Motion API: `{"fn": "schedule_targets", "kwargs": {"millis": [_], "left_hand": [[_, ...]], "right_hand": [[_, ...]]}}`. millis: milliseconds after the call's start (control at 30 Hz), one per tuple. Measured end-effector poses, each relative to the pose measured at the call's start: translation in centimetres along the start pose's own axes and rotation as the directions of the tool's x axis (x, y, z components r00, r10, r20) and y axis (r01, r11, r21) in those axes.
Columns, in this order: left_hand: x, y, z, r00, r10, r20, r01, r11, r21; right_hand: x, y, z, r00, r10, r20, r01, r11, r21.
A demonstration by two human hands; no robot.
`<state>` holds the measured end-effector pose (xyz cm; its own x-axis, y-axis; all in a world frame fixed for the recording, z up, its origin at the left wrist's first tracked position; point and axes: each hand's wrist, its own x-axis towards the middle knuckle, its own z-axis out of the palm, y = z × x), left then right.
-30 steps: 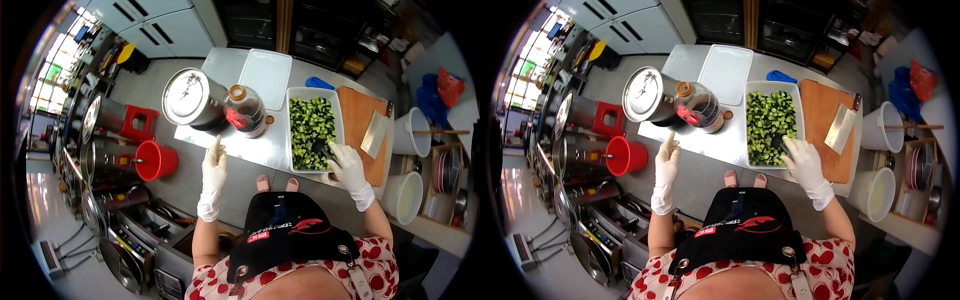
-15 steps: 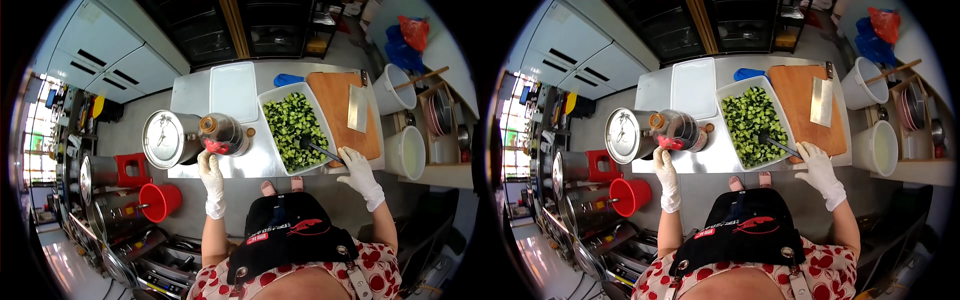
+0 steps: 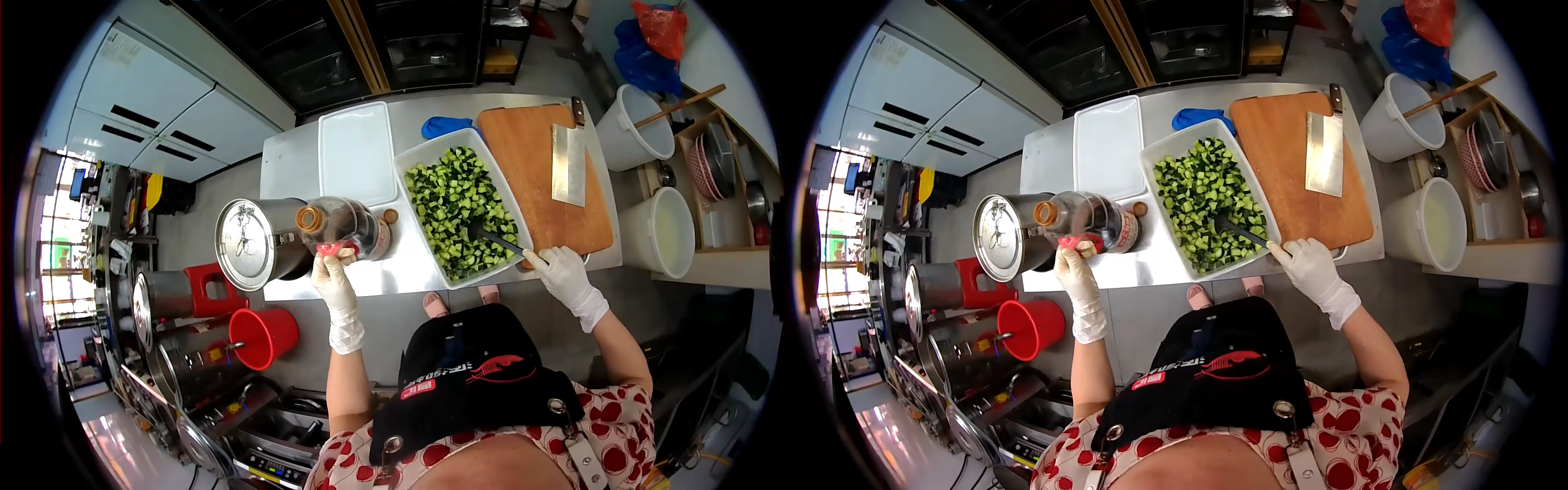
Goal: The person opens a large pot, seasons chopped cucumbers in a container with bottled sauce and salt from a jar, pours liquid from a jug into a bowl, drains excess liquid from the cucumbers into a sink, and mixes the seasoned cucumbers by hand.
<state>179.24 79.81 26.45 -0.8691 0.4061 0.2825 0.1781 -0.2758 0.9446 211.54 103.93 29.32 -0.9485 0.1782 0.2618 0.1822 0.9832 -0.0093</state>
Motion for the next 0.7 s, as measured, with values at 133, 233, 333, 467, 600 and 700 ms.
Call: {"fn": "schedule_targets", "kwargs": {"millis": [133, 233, 333, 467, 600, 700], "left_hand": [[-0.3, -0.1, 0.9, 0.994, 0.024, -0.103, -0.019, 0.999, 0.045], [-1.0, 0.5, 1.7, 0.985, 0.012, -0.174, 0.007, 0.994, 0.108], [-2.1, 1.6, 2.0, 0.979, 0.023, -0.203, 0.007, 0.989, 0.146], [-4.1, 4.4, 3.1, 0.971, -0.004, -0.239, 0.052, 0.979, 0.197], [-4.9, 7.3, 4.4, 0.985, -0.029, -0.167, 0.068, 0.971, 0.230], [-5.1, 9.0, 5.7, 0.987, -0.112, -0.115, 0.139, 0.955, 0.261]], "right_hand": [[1.7, 2.3, -0.2, 0.985, -0.161, -0.068, 0.167, 0.982, 0.091], [3.5, 4.4, -0.3, 0.950, -0.312, -0.025, 0.310, 0.924, 0.225], [4.8, 6.2, -1.0, 0.908, -0.415, -0.051, 0.412, 0.870, 0.269], [6.4, 8.6, -1.4, 0.881, -0.407, -0.241, 0.458, 0.862, 0.219], [7.9, 10.4, -1.1, 0.918, -0.260, -0.299, 0.373, 0.821, 0.432], [8.8, 10.9, -1.1, 0.990, 0.142, -0.003, -0.075, 0.540, 0.838]]}}
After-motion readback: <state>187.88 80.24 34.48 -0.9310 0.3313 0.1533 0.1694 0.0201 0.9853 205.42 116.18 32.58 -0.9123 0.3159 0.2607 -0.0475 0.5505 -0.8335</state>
